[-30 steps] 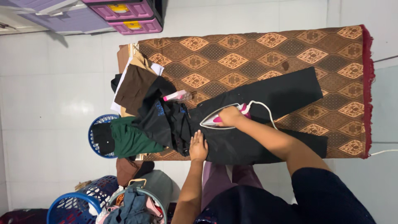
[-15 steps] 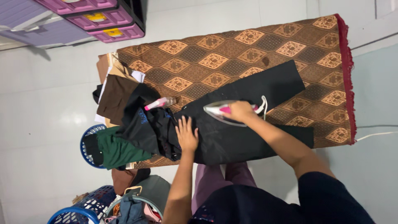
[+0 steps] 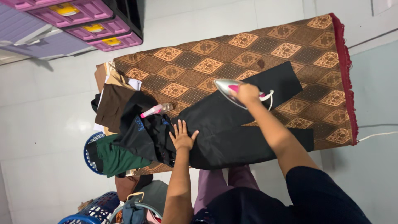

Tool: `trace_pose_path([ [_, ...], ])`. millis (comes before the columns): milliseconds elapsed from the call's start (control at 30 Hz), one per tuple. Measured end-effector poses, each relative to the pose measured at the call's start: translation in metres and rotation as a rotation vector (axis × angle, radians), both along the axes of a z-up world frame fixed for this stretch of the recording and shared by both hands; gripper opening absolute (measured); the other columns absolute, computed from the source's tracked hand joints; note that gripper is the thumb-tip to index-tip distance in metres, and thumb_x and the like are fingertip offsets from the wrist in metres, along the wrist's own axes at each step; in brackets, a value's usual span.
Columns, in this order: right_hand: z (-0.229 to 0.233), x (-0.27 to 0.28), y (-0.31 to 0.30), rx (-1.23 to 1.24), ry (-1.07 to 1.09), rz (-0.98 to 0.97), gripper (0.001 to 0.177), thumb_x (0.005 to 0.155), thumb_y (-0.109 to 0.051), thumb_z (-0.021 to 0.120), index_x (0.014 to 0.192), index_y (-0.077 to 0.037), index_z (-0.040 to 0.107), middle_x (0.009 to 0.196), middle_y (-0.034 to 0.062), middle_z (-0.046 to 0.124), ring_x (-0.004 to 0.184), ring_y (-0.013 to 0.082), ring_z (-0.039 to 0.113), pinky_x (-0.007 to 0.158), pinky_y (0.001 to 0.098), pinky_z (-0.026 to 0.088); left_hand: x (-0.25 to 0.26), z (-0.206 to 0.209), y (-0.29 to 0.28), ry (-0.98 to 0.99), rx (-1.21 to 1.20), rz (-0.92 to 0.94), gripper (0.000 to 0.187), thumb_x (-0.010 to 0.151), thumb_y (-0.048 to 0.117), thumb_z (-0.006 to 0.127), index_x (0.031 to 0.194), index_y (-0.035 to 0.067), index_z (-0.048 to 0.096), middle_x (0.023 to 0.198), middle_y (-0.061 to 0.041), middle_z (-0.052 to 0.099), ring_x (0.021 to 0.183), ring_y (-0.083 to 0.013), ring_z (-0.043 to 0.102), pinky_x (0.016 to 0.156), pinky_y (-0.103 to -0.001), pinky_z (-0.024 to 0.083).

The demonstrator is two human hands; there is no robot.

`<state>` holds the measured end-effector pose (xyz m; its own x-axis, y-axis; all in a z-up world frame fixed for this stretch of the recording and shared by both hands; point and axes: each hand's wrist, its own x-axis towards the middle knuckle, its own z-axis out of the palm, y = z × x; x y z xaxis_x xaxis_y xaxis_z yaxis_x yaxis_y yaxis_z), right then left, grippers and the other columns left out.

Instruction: The person irons black trousers on a patterned surface using an iron, moving the tool across the legs and pockets, and then folds the trousers by hand.

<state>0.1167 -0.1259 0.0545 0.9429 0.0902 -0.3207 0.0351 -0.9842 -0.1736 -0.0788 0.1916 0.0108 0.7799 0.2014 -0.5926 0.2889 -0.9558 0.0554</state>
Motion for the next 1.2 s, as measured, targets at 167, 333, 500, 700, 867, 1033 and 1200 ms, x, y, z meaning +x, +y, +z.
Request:
trace_pose_path([
  [167,-0.003,0.009,-0.034,0.016,0.023,0.066,0.065,0.084,-0.071,0.064,0.104,-0.01,0.078,0.092,0.0169,0.077,0.085,0.0349,0.075,0.075,0.0466,0.059,-0.008,-0.028,0.006,-0.029,-0.03,0.042,0.081,0.099,0.066,0.037,0.165,0.029,0.008,0.174,0.007,-0.002,0.16,-0.0226,0.003,0.126,-0.055,0.004],
  [333,0.017,-0.006,-0.053,-0.027,0.18,0.362,0.065,0.08,-0.075,0.064,0.1,-0.015,0.08,0.087,0.0166,0.077,0.084,0.0343,0.075,0.076,0.0463,0.059,-0.008,-0.031,0.007,-0.028,-0.043,0.034,0.075,0.102,0.054,0.039,0.166,0.029,0.009,0.173,0.006,-0.003,0.16,-0.0225,0.003,0.126,-0.055,0.005],
  [500,0.027,-0.042,-0.022,0.104,0.146,0.533,0.062,0.077,-0.075,0.066,0.092,-0.016,0.079,0.082,0.015,0.075,0.078,0.0344,0.074,0.072,0.0459,0.059,-0.005,-0.031,0.006,-0.013,-0.051,0.041,0.075,0.102,0.05,0.041,0.165,0.029,0.006,0.173,0.006,-0.005,0.159,-0.0235,0.001,0.125,-0.054,0.005],
  [700,-0.001,-0.057,0.077,0.096,0.155,0.637,0.054,0.079,-0.062,0.073,0.089,-0.009,0.078,0.083,0.0144,0.074,0.077,0.0334,0.074,0.07,0.0474,0.058,-0.006,-0.03,0.007,-0.019,-0.056,0.033,0.074,0.103,0.04,0.044,0.166,0.028,0.007,0.174,0.005,-0.004,0.16,-0.0244,0.003,0.126,-0.055,0.007],
  [867,-0.021,-0.067,0.095,0.069,0.171,0.631,0.046,0.079,-0.055,0.075,0.089,-0.011,0.079,0.087,0.0122,0.076,0.083,0.0321,0.074,0.073,0.0466,0.058,-0.002,-0.031,0.015,0.009,-0.104,0.022,0.075,0.101,0.03,0.045,0.165,0.029,0.007,0.174,0.005,-0.005,0.16,-0.0241,0.002,0.126,-0.054,0.008],
  [1033,-0.016,-0.083,0.077,0.021,0.243,0.738,0.049,0.081,-0.056,0.076,0.092,-0.009,0.077,0.088,0.0131,0.076,0.086,0.032,0.074,0.073,0.0459,0.058,-0.002,-0.027,0.014,0.046,-0.098,0.019,0.076,0.1,0.029,0.045,0.166,0.031,0.007,0.174,0.006,-0.005,0.16,-0.0234,0.002,0.127,-0.054,0.009],
  [1200,-0.007,-0.098,0.051,0.022,0.284,0.757,0.047,0.081,-0.055,0.075,0.087,-0.009,0.077,0.089,0.0128,0.075,0.086,0.0325,0.074,0.075,0.0463,0.058,0.004,-0.025,0.017,0.085,-0.115,0.018,0.074,0.102,0.03,0.042,0.165,0.032,0.003,0.174,0.006,-0.009,0.16,-0.0234,-0.001,0.126,-0.054,0.009],
])
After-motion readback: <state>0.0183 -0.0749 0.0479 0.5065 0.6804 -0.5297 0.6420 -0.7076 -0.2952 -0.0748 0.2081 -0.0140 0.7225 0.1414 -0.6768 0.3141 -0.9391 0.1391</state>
